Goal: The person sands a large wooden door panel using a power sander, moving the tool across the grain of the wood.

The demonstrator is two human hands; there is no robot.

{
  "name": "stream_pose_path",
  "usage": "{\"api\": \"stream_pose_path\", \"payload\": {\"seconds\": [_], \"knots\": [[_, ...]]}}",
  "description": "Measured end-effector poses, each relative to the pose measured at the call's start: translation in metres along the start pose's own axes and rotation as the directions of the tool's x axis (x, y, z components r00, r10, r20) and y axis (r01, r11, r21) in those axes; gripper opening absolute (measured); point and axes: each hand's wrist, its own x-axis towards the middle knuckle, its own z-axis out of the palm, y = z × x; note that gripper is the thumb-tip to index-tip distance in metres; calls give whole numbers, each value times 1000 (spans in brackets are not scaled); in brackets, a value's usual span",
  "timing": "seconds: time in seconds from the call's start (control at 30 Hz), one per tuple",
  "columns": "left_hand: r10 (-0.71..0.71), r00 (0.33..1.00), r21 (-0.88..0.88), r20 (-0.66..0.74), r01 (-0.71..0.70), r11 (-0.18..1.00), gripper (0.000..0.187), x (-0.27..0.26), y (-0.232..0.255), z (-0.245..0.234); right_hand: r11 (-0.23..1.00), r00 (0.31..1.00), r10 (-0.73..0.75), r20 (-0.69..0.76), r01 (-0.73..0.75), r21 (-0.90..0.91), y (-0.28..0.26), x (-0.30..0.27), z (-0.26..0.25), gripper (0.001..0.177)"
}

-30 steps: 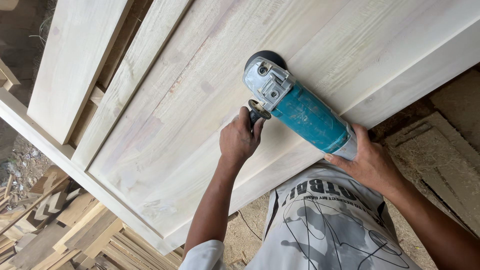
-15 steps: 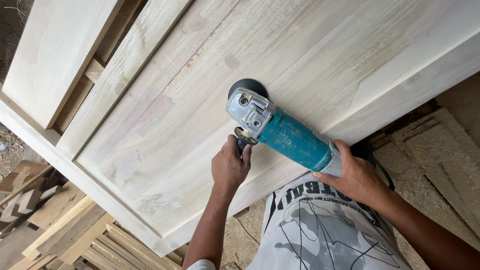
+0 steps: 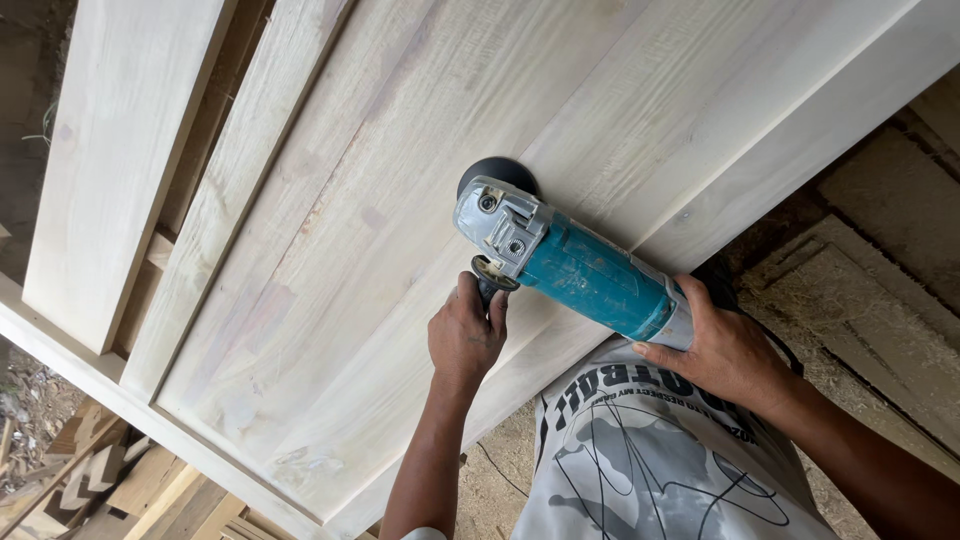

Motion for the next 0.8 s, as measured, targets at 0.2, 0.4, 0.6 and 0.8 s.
{"api": "stream_pose_path", "payload": {"seconds": [0.2,0.4,0.6,0.8], "knots": [[0,1000,16,-5,0,1000,36,39,45,1,998,999,-43,-6,43,44,21,19,-45,109],[82,997,53,-12,-82,995,35,80,90,-1,998,1000,8,-18,-7,62,40,31,-84,110],[124,991,104,50,-128,986,36,124,134,-5,992,997,2,-82,9,125,59,42,-120,107],[226,972,122,59,-231,965,36,161,178,-3,985,990,-11,-142,36,170,87,50,-148,105]]}}
